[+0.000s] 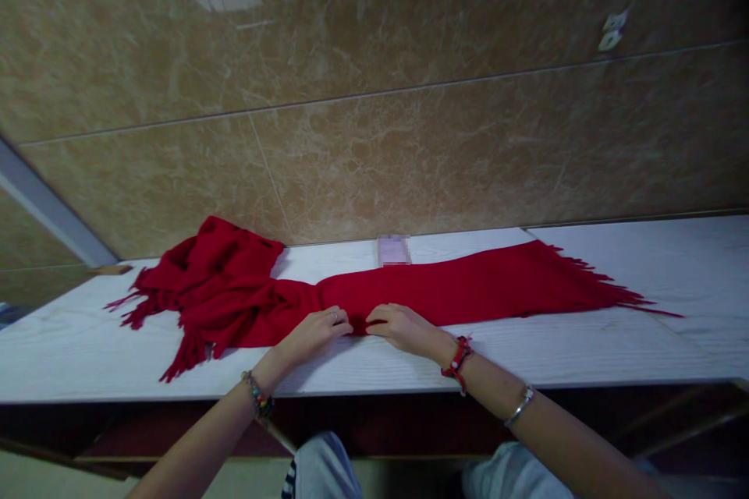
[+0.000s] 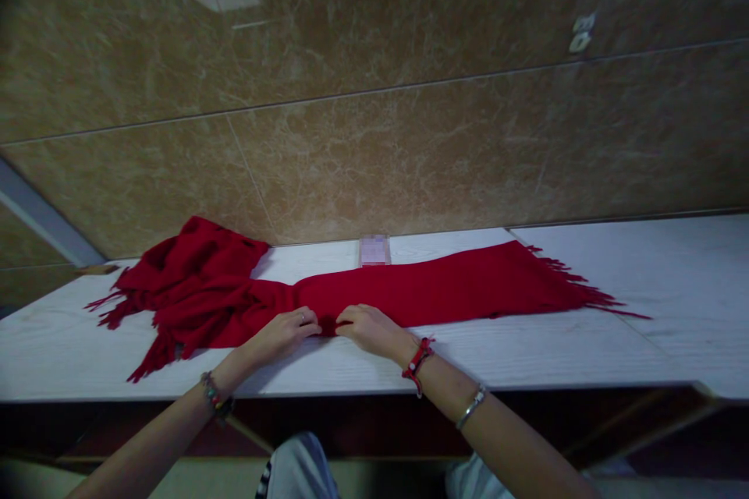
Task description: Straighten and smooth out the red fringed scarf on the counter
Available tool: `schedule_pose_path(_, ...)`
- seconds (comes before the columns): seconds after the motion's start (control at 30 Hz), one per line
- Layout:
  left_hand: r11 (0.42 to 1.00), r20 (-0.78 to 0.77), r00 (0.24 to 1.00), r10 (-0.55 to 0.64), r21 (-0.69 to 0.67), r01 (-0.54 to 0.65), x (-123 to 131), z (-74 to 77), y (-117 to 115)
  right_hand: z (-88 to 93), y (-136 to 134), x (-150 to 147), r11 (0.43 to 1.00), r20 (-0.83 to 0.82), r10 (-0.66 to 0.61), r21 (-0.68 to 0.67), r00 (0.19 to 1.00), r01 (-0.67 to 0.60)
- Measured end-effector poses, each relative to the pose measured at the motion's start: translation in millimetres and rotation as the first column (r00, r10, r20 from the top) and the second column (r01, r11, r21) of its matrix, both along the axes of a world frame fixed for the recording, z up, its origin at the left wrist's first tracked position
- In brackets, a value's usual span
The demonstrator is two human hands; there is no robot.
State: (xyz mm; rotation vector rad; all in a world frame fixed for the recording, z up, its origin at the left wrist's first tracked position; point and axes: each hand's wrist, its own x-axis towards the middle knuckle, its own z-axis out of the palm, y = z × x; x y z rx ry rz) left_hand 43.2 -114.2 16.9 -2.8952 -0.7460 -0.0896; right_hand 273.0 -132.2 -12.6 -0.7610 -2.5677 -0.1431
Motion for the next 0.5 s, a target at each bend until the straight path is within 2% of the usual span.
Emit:
schedule_pose_path(0.1,0.984,0.027,1.000,0.006,-0.180,-0.001,0,12.1,3,-5.4,3,2,0.998,-0.005,0.043,-0.039,0.999,-0.043)
schedule_pose_path(0.2,0.967,0.010,1.000,-0.021,-0.255,0.023,7,22.1,7,-5.5,3,2,0.996,-0.021,0.048,-0.074,0.999,-0.049)
schedule_pose_path(0.3,0.970,-0.008,1.000,-0.021,-0.243,0.019,17,24.7,11,-1.1,0,2,0.994,-0.042,0.035,-0.103,0.999,-0.039)
schedule_pose_path(0.37,0.978,-0.018,1.000,0.018,-0.210,-0.022,21,23.2,16,2.0,-2,1,0.994,-0.043,0.020,-0.108,0.999,-0.024)
schedule_pose_path(0.5,0.976,-0.045,0.978,0.203,-0.069,-0.206,12,17.1,32,5.1,-3,0,0.994,-0.030,0.004,-0.113,1.000,-0.007)
